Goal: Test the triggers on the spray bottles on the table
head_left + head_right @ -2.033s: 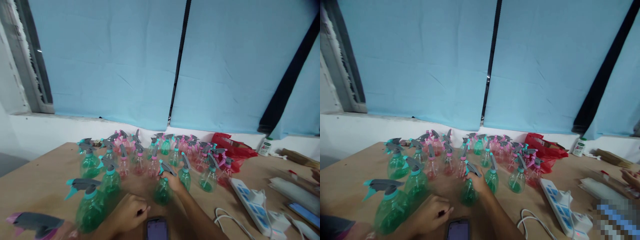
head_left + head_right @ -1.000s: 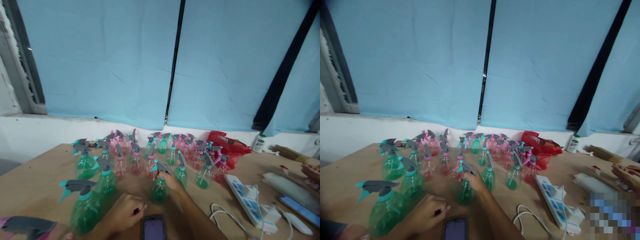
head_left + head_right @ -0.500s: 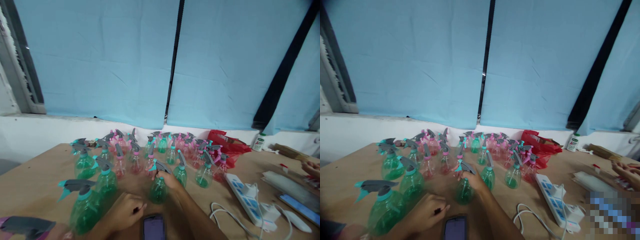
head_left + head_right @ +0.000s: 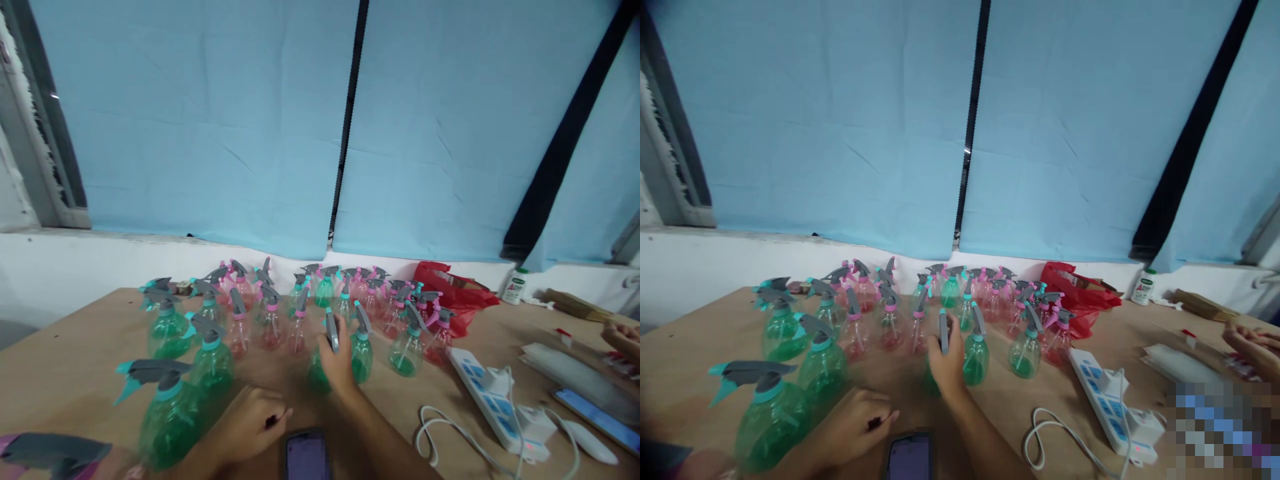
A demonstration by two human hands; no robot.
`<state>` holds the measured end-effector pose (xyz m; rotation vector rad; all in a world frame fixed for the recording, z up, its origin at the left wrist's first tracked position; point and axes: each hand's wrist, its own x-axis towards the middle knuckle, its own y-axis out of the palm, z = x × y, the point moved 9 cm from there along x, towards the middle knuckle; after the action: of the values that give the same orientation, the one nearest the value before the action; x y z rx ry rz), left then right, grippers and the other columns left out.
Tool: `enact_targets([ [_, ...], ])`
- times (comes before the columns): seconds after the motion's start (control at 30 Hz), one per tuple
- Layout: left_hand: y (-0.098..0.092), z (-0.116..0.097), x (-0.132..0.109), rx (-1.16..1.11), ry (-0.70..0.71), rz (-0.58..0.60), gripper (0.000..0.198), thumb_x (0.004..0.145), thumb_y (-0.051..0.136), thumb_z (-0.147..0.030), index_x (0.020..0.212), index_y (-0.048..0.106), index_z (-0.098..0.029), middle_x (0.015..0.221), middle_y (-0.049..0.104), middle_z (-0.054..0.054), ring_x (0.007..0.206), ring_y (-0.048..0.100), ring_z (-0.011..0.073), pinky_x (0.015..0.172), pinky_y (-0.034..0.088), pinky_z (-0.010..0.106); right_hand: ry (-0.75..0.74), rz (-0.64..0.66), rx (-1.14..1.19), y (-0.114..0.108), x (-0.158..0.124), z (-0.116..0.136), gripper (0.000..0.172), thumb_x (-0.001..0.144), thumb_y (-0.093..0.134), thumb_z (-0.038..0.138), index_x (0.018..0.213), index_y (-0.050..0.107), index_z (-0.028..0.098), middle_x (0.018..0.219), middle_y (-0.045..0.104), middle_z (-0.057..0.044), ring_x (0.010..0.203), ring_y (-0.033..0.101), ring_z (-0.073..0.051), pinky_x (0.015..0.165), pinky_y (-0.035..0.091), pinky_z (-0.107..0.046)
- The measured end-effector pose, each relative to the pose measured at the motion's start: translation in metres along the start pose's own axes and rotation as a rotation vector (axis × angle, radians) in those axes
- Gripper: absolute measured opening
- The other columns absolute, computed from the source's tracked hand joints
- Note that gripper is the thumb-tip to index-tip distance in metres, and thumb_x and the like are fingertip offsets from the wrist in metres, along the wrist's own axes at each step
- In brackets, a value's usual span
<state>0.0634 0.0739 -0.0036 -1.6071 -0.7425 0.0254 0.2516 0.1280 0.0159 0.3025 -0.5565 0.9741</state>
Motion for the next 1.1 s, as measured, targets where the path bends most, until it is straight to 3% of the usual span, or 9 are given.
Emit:
enact_targets([
  [0.2,0.003,0.002,-0.001,0.01,-0.005,0.018,0.039,0.101,0.048,-0.021,0.064,0.036,-0.018,0.057,0.053,-0.003,0.053,0.049,0.0094,0.055,0.021,0.03,-0.012,-0.032,-0.033,0.011,0.014,0.005,0.074,0.079,0.065,0.025,0.147,0.038,0.016,0.13,0.065,-0.017,0.113,0.067,-0.027,0.101,0.052,-0.042],
  [0.37,0.003,0.002,-0.001,0.024,0.003,0.017,0.039,0.101,0.047,-0.022,0.064,0.037,-0.018,0.057,0.053,-0.003,0.053,0.049,0.0095,0.055,0.021,0.031,-0.034,-0.068,-0.198,0.019,0.028,-0.009,0.088,0.075,0.064,0.02,0.156,0.032,0.01,0.155,0.047,-0.025,0.145,0.046,-0.035,0.12,0.036,-0.052],
  [0.6,0.001,-0.001,0.0,0.002,0.004,0.013,0.04,0.101,0.049,-0.022,0.063,0.038,-0.018,0.057,0.053,-0.003,0.053,0.05,0.01,0.055,0.02,0.031,-0.036,-0.025,-0.202,0.02,0.027,-0.027,0.09,0.082,0.062,0.024,0.162,0.025,0.009,0.157,0.047,-0.024,0.146,0.047,-0.034,0.121,0.036,-0.051],
  [0.8,0.001,0.001,0.0,0.013,-0.008,0.01,0.039,0.1,0.049,-0.022,0.063,0.039,-0.018,0.057,0.055,-0.003,0.052,0.048,0.0098,0.055,0.02,0.031,-0.062,0.016,-0.162,0.013,0.006,-0.009,0.096,0.09,0.062,0.034,0.167,0.008,0.016,0.172,0.021,-0.019,0.159,0.024,-0.03,0.127,0.025,-0.051],
  [0.93,0.002,0.001,0.0,0.021,-0.013,0.02,0.04,0.1,0.049,-0.023,0.062,0.04,-0.018,0.056,0.054,-0.003,0.052,0.049,0.01,0.055,0.02,0.031,-0.053,0.03,-0.147,0.012,0.0,0.0,0.087,0.094,0.061,0.036,0.165,0.015,0.017,0.169,0.029,-0.02,0.157,0.031,-0.032,0.125,0.029,-0.055],
  [1.1,0.001,0.003,-0.001,0.018,-0.014,0.01,0.04,0.102,0.048,-0.023,0.063,0.04,-0.018,0.058,0.056,-0.002,0.053,0.051,0.0096,0.056,0.022,0.031,0.001,0.064,-0.211,0.019,0.003,-0.02,0.09,0.084,0.069,0.032,0.161,0.026,0.015,0.157,0.047,-0.022,0.148,0.044,-0.035,0.122,0.034,-0.055],
])
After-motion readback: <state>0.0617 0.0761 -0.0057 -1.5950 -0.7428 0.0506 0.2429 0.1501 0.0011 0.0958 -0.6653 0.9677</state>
